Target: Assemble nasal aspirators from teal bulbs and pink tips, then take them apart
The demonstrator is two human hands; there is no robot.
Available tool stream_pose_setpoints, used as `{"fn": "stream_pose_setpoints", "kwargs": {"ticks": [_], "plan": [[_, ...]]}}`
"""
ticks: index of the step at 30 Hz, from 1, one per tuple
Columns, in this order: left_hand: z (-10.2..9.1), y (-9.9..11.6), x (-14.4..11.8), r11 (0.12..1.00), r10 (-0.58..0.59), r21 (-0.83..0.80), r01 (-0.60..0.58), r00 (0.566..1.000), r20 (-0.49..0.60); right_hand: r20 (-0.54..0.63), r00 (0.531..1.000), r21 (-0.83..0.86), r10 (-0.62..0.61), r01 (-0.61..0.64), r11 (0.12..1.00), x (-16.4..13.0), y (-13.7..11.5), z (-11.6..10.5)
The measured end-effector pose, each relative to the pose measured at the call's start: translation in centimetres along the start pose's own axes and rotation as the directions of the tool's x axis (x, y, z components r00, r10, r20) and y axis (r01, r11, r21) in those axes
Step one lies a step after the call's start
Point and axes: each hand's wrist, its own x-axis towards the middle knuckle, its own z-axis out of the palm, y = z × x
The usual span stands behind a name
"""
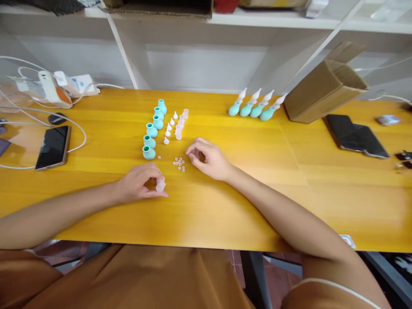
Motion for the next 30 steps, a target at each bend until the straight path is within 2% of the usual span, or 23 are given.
{"fn": "stream_pose_setpoints", "kwargs": {"ticks": [3,5,9,21,30], "plan": [[-0.1,0.1,0.1,0.999,-0.033,0.000,0.033,0.999,-0.010,0.137,0.989,-0.101,-0.056,0.070,0.992,0.2,1.5,-0.6],[-0.2,0.1,0.1,0.999,-0.042,-0.006,0.042,0.999,-0.011,0.176,0.982,-0.120,-0.066,0.088,0.989,0.2,1.7,-0.2],[-0.1,0.0,0.1,0.999,-0.048,-0.025,0.047,0.999,-0.015,0.184,0.980,-0.149,-0.075,0.104,0.983,0.2,1.5,0.4],[-0.2,0.1,0.1,0.998,-0.060,-0.026,0.059,0.998,-0.023,0.189,0.978,-0.174,-0.089,0.123,0.977,0.1,1.4,0.4],[-0.2,0.2,0.0,0.994,-0.105,-0.028,0.104,0.994,-0.018,0.219,0.958,-0.270,-0.187,0.244,0.931,0.2,1.6,0.0]]}}
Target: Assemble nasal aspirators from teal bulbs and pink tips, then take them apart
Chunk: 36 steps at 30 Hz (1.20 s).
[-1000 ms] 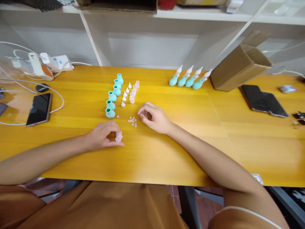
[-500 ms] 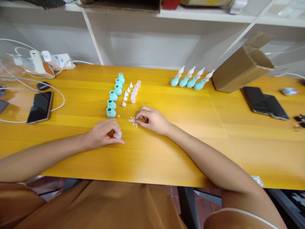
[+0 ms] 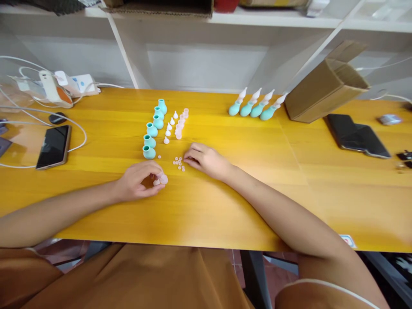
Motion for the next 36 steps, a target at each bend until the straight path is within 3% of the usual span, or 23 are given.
{"fn": "stream_pose_setpoints", "kwargs": {"ticks": [4,7,10,13,15,18,29,36], "plan": [[-0.2,0.3,0.3,1.000,0.002,0.017,-0.002,1.000,-0.013,0.013,1.000,-0.039,-0.023,0.023,0.999,-0.1,0.4,-0.1],[-0.3,0.6,0.6,1.000,-0.022,0.017,0.022,1.000,-0.014,-0.119,0.990,-0.038,0.073,-0.078,0.996,0.0,-0.9,0.0],[-0.4,0.8,0.9,1.000,-0.015,-0.004,0.015,1.000,-0.023,-0.246,0.932,0.183,0.267,-0.226,0.957,0.3,-4.0,0.3],[-0.4,0.7,1.0,1.000,0.007,-0.007,-0.007,0.999,-0.033,-0.126,0.908,0.501,0.399,-0.289,0.816,0.4,-7.3,0.7],[-0.3,0.6,1.0,1.000,0.025,0.002,-0.025,0.999,-0.028,-0.077,0.913,0.598,0.401,-0.279,0.751,0.4,-8.8,0.9],[-0.2,0.4,0.8,0.999,0.051,0.013,-0.051,0.998,-0.025,-0.080,0.920,0.627,0.383,-0.252,0.737,0.3,-9.6,1.2],[-0.2,0.4,0.7,0.998,0.053,0.032,-0.052,0.998,-0.029,-0.066,0.924,0.680,0.377,-0.235,0.695,-0.2,-8.9,1.8],[-0.2,0.4,0.8,0.998,0.061,0.023,-0.060,0.998,-0.034,-0.080,0.944,0.670,0.320,-0.187,0.718,-0.5,-8.8,1.7]]}}
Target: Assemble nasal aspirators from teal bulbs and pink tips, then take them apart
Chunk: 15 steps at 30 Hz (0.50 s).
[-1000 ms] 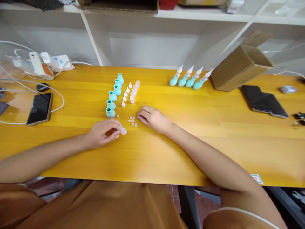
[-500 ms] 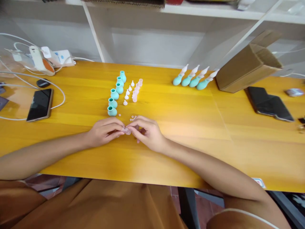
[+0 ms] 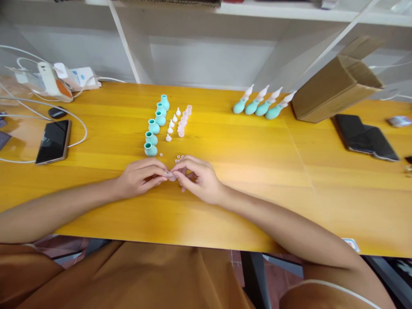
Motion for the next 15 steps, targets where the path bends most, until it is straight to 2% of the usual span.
{"fn": "stream_pose_setpoints", "kwargs": {"ticks": [2,4,6,8,11,15], "plan": [[0.0,0.1,0.1,1.000,-0.015,-0.010,0.015,1.000,-0.012,-0.009,0.999,-0.074,-0.045,0.044,0.996,0.0,0.1,-0.1],[-0.1,0.3,0.1,0.999,-0.050,-0.020,0.050,0.998,-0.028,-0.015,0.987,-0.249,-0.158,0.150,0.957,0.0,0.2,-0.2],[0.0,0.4,0.0,0.996,-0.089,-0.029,0.088,0.995,-0.043,0.028,0.951,-0.446,-0.307,0.287,0.848,0.0,0.3,-0.4],[0.0,0.4,-0.1,0.993,-0.115,-0.035,0.113,0.992,-0.057,0.111,0.907,-0.575,-0.407,0.392,0.718,-0.1,0.4,-0.6],[0.1,0.3,-0.2,0.992,-0.124,-0.031,0.122,0.989,-0.076,0.204,0.873,-0.667,-0.443,0.455,0.590,-0.3,0.6,-0.9],[0.1,0.2,-0.3,0.992,-0.127,-0.036,0.124,0.988,-0.085,0.255,0.878,-0.729,-0.404,0.449,0.517,-0.6,0.8,-1.3]]}}
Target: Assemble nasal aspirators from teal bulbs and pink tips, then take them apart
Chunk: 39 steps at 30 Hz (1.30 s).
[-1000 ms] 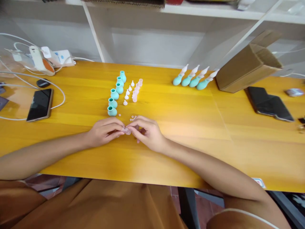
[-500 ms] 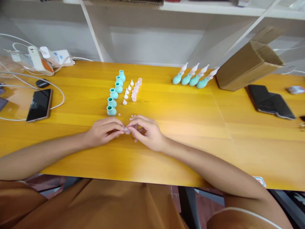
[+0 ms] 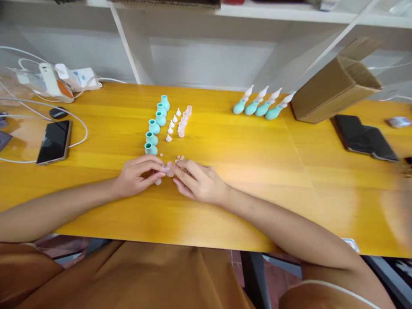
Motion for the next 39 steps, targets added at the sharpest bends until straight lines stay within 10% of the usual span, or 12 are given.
{"fn": "stream_pose_setpoints", "kwargs": {"ticks": [21,30,39], "plan": [[0.1,-0.1,0.1,1.000,0.018,0.008,-0.018,1.000,0.012,0.039,0.999,-0.099,0.007,-0.004,0.995,-0.1,0.3,0.1],[0.1,-0.1,0.2,0.990,0.125,0.057,-0.129,0.990,0.070,-0.146,0.973,0.321,0.179,-0.125,0.939,1.4,-0.3,0.7],[0.0,-0.2,0.3,0.987,0.141,0.072,-0.146,0.988,0.069,-0.028,0.932,0.614,0.361,-0.268,0.742,1.1,-0.1,0.7]]}}
